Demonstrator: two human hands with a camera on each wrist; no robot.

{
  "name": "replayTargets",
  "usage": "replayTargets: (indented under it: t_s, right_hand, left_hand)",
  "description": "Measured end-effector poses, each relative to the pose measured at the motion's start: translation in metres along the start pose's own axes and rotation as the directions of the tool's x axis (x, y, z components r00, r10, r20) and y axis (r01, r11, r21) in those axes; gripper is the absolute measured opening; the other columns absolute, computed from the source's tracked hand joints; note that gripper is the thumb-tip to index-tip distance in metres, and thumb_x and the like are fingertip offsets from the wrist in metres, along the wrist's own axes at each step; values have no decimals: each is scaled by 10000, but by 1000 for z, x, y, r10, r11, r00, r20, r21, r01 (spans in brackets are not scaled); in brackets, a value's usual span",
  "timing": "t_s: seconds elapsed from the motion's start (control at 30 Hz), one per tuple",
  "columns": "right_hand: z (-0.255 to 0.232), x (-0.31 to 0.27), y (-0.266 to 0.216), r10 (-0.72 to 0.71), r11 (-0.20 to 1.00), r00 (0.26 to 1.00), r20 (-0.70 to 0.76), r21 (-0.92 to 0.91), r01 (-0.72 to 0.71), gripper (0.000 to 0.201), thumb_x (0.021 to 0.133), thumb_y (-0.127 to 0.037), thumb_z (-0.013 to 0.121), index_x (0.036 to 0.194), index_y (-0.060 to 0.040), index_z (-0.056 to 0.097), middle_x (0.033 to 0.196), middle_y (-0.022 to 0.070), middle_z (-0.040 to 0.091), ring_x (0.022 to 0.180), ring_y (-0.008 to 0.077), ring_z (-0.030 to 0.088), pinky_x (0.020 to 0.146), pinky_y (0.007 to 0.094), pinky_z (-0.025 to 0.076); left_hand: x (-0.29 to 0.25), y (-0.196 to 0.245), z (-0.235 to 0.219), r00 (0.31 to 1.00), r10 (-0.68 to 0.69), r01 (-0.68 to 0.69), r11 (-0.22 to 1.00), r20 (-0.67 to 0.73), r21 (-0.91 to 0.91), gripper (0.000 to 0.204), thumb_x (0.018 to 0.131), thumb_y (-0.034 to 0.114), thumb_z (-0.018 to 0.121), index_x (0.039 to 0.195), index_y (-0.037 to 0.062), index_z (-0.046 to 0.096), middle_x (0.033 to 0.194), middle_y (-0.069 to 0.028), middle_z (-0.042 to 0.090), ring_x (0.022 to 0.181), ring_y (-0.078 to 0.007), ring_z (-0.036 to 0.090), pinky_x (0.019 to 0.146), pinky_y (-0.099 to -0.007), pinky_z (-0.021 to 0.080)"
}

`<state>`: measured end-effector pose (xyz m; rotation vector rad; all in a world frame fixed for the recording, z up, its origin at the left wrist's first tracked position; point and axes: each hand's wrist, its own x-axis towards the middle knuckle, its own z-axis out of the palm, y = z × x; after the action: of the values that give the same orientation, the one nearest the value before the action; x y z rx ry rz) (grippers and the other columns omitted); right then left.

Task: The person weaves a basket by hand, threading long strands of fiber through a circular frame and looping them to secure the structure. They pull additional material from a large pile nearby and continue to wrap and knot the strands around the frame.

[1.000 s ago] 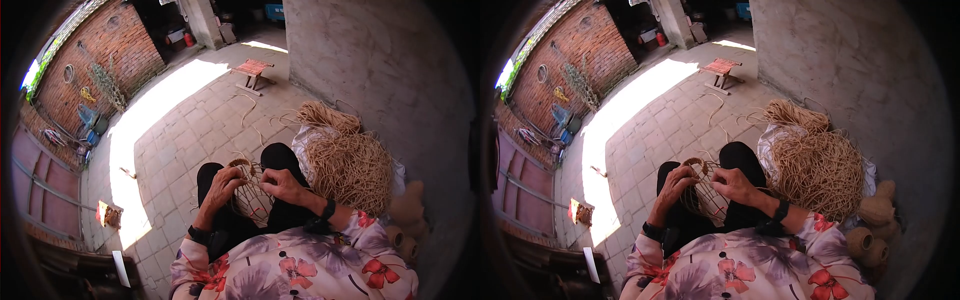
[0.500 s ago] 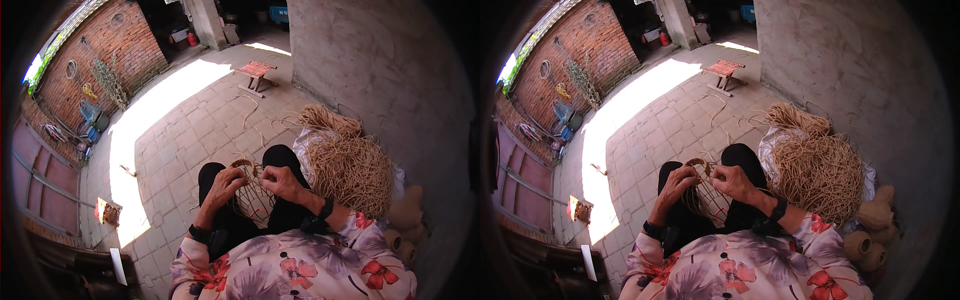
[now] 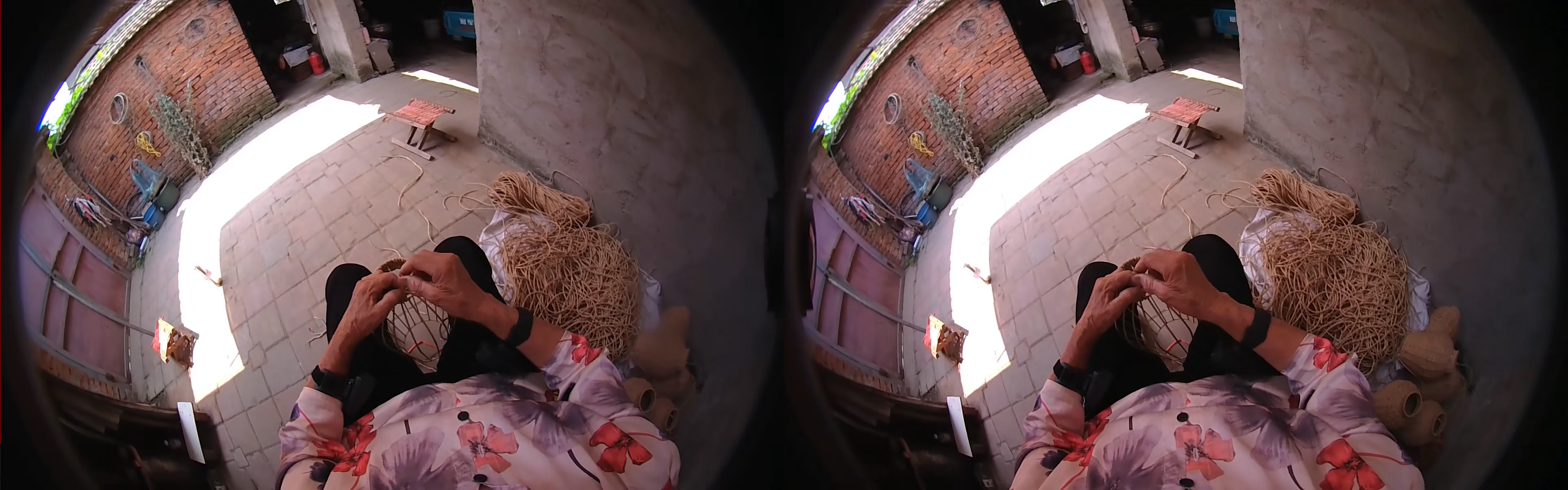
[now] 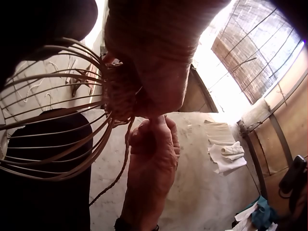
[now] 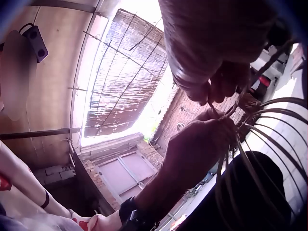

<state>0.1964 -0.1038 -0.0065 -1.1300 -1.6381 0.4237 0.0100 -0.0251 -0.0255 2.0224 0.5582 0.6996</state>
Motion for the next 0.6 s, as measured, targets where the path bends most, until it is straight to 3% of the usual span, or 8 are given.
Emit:
replayTargets:
  t_s: [0.1,0.17,0.27,0.4,0.47,0.5,0.57,0.6]
  right_hand:
    - [0,3,-4,72,996,993,88,39,-76,165,807,-106,728,903,-21,624,714,104,613,639,246,636,587,340,491]
    - [1,1,-6,29,981,999,16,-193,-25,127,793,-73,703,845,-15,603,702,130,621,635,284,645,579,352,496]
    - [3,-10,-17,56,963,998,4,-265,-53,134,780,-66,677,784,-33,547,718,145,622,671,331,646,597,415,505]
    - [16,-32,-12,27,980,999,-18,-198,-30,130,772,-59,674,795,-38,547,704,134,612,661,324,640,597,415,506]
    - [19,-38,2,-208,940,978,29,-269,208,145,745,-48,682,792,-48,544,705,115,590,670,306,629,587,400,506]
    - [17,-39,5,-208,940,978,30,-268,209,145,745,-48,682,792,-48,544,705,115,590,670,306,629,587,400,506]
    - [11,-36,11,-368,825,911,187,-386,412,149,722,-47,672,782,-66,537,708,86,555,672,274,609,571,371,502]
    - [10,-36,14,-367,825,911,186,-387,411,149,722,-47,672,782,-66,537,708,86,555,672,274,609,571,371,502]
  left_hand:
    - [-1,-1,0,999,42,-42,998,-15,42,169,817,162,628,850,-1,653,765,-141,600,759,-277,601,711,-375,465]
    - [-1,-1,0,1000,27,-26,998,-13,57,168,816,161,629,846,-3,651,764,-145,601,754,-283,603,701,-377,466]
    - [-1,4,1,1000,16,-13,995,-27,94,166,811,156,628,840,-5,649,762,-153,600,747,-296,605,683,-383,466]
    - [-1,-1,4,995,79,-69,988,-63,141,162,803,149,620,835,-8,645,759,-165,591,746,-318,598,684,-397,465]
    - [-1,-1,2,994,93,-83,986,-64,144,163,800,148,619,833,-9,643,759,-167,590,749,-322,598,690,-401,465]
    - [-1,1,1,992,109,-99,984,-60,148,164,797,148,617,831,-11,641,760,-168,589,752,-326,598,696,-405,465]
    - [0,3,0,996,79,-72,987,-44,144,166,798,149,617,830,-12,641,765,-169,593,758,-328,600,703,-405,465]
    - [0,4,0,999,46,-42,989,-26,139,168,799,150,617,829,-14,640,770,-170,596,764,-329,602,710,-406,465]
